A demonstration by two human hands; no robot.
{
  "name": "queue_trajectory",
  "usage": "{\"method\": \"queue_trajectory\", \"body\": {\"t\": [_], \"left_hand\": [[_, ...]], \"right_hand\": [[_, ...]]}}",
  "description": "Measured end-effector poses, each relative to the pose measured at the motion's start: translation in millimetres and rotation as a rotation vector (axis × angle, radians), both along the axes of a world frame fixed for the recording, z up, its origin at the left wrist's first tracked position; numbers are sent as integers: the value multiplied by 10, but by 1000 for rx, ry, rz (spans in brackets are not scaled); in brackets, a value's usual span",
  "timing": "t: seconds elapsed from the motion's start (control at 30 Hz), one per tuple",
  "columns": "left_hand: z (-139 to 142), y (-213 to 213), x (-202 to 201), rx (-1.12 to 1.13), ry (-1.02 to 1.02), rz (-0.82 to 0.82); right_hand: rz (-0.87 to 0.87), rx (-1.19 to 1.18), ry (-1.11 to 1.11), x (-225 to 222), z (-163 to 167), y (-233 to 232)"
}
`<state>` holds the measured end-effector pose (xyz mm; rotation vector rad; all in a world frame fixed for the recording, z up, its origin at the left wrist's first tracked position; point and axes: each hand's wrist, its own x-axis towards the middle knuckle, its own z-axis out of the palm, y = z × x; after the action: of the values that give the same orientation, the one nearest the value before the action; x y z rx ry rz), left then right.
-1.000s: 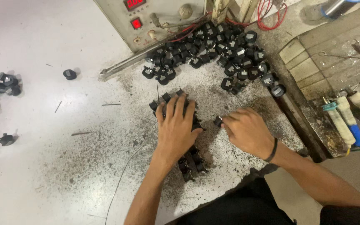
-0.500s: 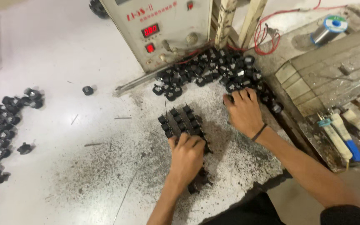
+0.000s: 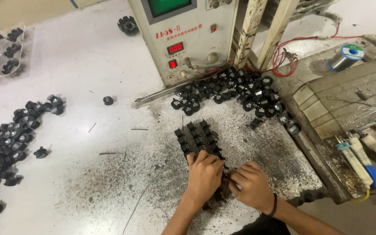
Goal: The person tests small black electrical components one at a time using a red-corded probe tester, then arranges the tested components into rows on the workbench and solders their contacts with a soldering iron, with smoke visible as the iron touches each part.
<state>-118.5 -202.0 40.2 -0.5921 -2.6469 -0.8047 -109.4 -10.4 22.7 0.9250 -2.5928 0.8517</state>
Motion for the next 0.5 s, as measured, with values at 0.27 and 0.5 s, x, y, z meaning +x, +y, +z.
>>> {"method": "queue_trajectory", "body": {"t": [0.27, 0.5], "left_hand": [[72, 54, 16, -36, 25, -7], [60, 37, 161, -14, 90, -72]], "right_hand": [[-4, 131, -85, -113, 79, 61], [-336, 539, 277, -886, 195, 446]]}}
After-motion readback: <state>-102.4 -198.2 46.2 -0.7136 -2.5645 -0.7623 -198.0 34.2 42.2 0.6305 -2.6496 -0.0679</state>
